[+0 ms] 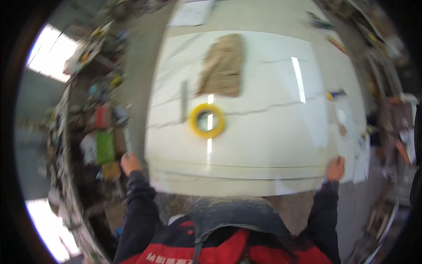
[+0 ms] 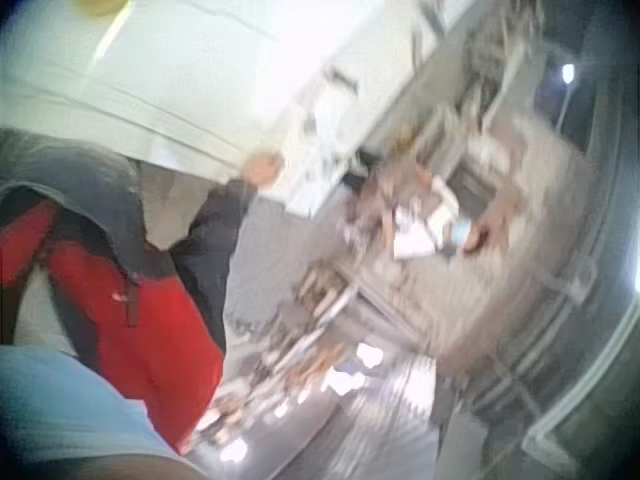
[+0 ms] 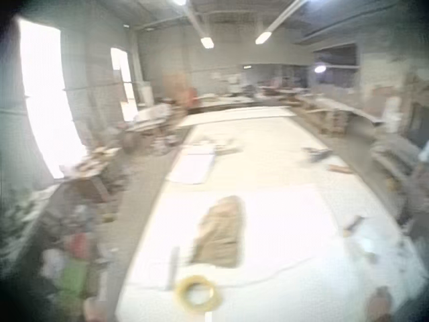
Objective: The person applies yellow tape to the edges of large white marble-patterned tiles, cuts the tape with a utility knife, and wipes the tile surface with a cloth. The person repeats this process on multiple tiles, aligning and smoothing the tape along the edges.
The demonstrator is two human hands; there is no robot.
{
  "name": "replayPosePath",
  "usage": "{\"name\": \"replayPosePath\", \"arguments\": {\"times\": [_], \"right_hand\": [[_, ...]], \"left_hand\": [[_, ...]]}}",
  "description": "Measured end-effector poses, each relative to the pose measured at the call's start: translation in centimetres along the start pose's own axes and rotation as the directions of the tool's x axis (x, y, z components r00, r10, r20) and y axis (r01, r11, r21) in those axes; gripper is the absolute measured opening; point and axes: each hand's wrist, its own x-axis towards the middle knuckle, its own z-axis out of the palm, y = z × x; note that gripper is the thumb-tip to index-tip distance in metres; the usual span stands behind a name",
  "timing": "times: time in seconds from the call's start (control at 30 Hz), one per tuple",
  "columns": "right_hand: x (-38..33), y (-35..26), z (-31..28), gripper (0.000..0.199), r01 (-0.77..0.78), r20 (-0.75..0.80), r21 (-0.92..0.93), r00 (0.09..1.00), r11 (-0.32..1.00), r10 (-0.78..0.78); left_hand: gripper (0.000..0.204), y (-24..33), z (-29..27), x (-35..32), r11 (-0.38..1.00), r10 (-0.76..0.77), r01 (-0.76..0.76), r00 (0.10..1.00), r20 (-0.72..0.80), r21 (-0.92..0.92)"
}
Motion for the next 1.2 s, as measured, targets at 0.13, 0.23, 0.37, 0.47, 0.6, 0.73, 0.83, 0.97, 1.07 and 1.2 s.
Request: {"name": "replayPosePath", "arguments": {"times": [0.13, 0.23, 0.37, 0.47, 0.6, 0.73, 0.83, 0.97, 1.07, 1.2], "right_hand": [[-6.8, 0.8, -0.3, 0.042, -0.049, 0.062, 0.259, 0.998, 0.965, 0.034], [-8.5, -3.2, -1.1, 0.042, -0.075, 0.122, 0.259, 0.992, 0.963, 0.045], [-8.1, -3.2, -1.4, 0.043, -0.072, 0.149, 0.204, 0.988, 0.976, 0.042], [-7.2, -3.7, -2.5, 0.044, -0.116, 0.199, 0.128, 0.976, 0.985, 0.09], [-5.8, -2.4, -1.0, 0.042, -0.026, 0.122, 0.149, 0.992, 0.989, 0.008], [-4.9, -3.8, -2.0, 0.039, -0.12, 0.142, 0.176, 0.985, 0.977, 0.095], [-4.5, -5.4, -3.0, 0.036, -0.103, 0.096, 0.143, 0.991, 0.984, 0.09], [-3.1, -5.7, -3.0, 0.036, -0.095, 0.07, 0.095, 0.994, 0.991, 0.089], [-1.6, -7.0, -2.9, 0.037, -0.086, 0.085, 0.105, 0.993, 0.991, 0.077], [0.0, -8.6, -1.0, 0.037, -0.032, 0.081, -0.046, 0.996, 0.998, 0.036]], "left_hand": [[0.045, -0.8, -4.9, -6.6, 0.846, -0.335, 0.415, 0.902, 0.271, -0.335], [0.055, 2.5, -6.9, -12.1, 0.723, -0.401, 0.545, 0.832, 0.385, -0.424], [0.065, 3.4, -5.0, -13.6, 0.762, -0.273, 0.448, 0.877, 0.395, -0.468], [0.06, 4.2, -4.7, -13.6, 0.744, -0.269, 0.461, 0.869, 0.415, -0.484], [0.047, 2.7, -3.9, -13.2, 0.626, -0.297, 0.516, 0.851, 0.433, -0.584], [0.03, 2.5, -4.7, -12.2, 0.786, -0.265, 0.397, 0.909, 0.321, -0.474], [0.026, 3.8, -5.4, -11.2, 0.902, -0.166, 0.232, 0.965, 0.204, -0.364], [0.025, 8.6, -7.7, -9.7, 0.965, -0.068, 0.11, 0.981, 0.18, -0.238], [0.027, 10.5, -6.9, -8.0, 0.987, 0.068, -0.038, 0.979, 0.193, -0.156], [0.029, 12.9, -3.9, -7.5, 0.983, 0.171, -0.181, 0.917, 0.359, -0.006]]}}
